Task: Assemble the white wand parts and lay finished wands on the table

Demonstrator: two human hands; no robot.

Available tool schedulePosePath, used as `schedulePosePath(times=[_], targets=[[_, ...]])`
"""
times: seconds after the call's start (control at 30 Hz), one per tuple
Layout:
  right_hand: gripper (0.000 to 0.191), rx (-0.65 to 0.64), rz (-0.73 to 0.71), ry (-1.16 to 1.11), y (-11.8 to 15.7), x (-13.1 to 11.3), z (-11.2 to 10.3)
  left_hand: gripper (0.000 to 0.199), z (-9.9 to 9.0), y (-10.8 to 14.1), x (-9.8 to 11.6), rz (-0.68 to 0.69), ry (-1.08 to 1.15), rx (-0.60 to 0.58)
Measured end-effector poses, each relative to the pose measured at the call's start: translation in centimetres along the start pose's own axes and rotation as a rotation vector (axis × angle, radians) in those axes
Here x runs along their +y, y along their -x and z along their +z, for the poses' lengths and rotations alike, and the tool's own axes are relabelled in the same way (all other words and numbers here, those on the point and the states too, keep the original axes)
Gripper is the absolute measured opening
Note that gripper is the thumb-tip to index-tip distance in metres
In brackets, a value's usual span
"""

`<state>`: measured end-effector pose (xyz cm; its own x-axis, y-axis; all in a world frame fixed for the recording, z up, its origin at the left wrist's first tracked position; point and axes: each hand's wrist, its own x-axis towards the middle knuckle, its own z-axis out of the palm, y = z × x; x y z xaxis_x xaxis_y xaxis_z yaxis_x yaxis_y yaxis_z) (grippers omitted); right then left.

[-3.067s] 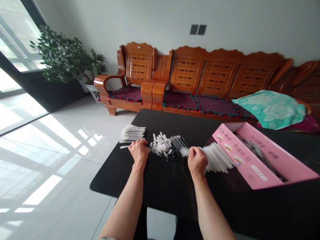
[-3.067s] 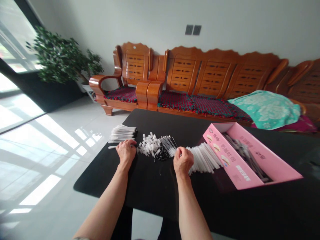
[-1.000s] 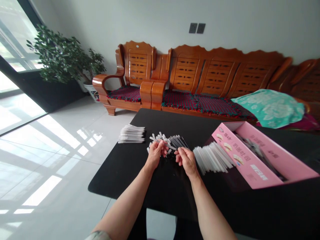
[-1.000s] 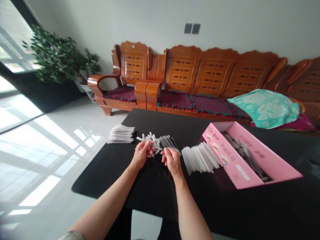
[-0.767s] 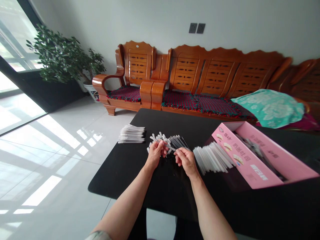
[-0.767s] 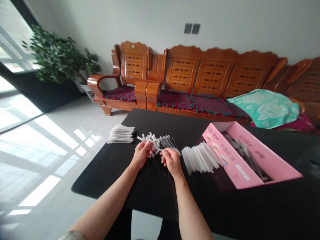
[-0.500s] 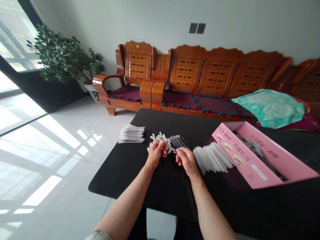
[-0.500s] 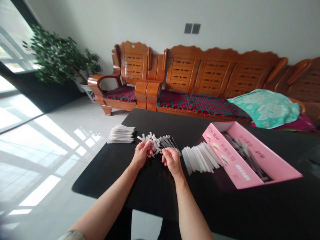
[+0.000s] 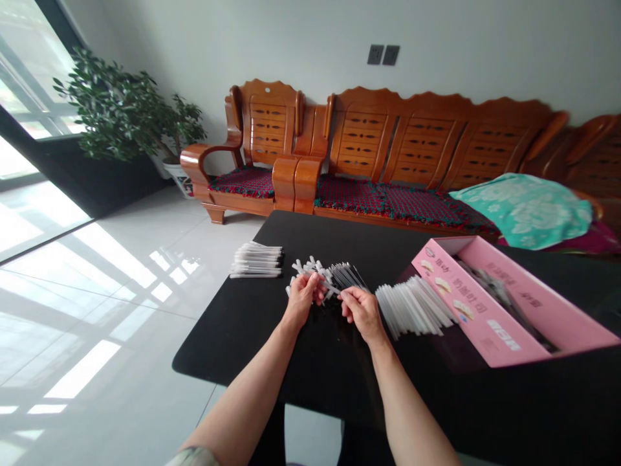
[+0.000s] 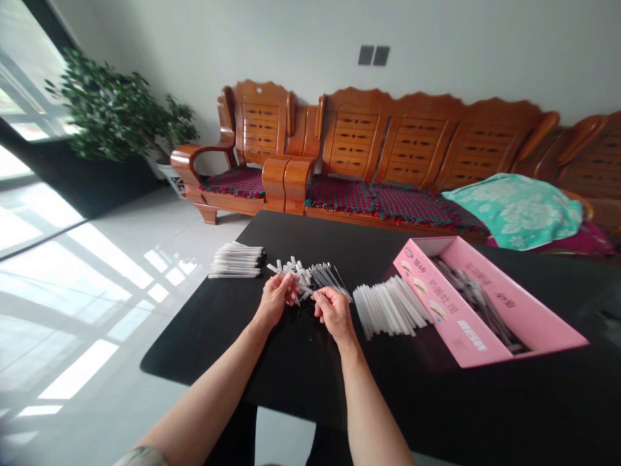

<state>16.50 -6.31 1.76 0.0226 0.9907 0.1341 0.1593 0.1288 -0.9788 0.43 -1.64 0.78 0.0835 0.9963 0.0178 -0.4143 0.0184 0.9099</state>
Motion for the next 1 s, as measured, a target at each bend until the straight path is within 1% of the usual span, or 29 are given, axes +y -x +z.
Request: schedulePosePath(times=[0.1, 0.3, 0.47, 0.67, 0.83, 1.0], targets=[[0.035, 0.005, 0.022, -0.016, -0.01, 0.07, -0.06, 0.043, -0.01, -0.02, -0.07, 0.001, -0.006, -0.002], [0.04, 0.007, 0.009, 0.012, -0.07, 0.24, 0.0, 0.043, -0.09, -0.02, -0.16, 0.002, -0.014, 0.007], [0.033, -0.001, 0.038, -0.004, -0.07, 0.18, -0.09, 0.043, -0.02, -0.04, -0.09, 0.007, -0.015, 0.005], [0.041, 0.005, 0.017, 0.026, -0.1, 0.25, -0.01, 0.044, 0.02, -0.03, -0.03, 0.006, -0.029, 0.023], [0.037, 0.003, 0.031, 0.014, -0.06, 0.27, -0.06, 0.043, -0.07, -0.06, -0.11, 0.013, -0.024, 0.011], [0.041, 0.001, 0.026, 0.013, -0.08, 0.25, -0.03, 0.043, -0.14, -0.1, -0.21, 0.013, -0.023, 0.022]])
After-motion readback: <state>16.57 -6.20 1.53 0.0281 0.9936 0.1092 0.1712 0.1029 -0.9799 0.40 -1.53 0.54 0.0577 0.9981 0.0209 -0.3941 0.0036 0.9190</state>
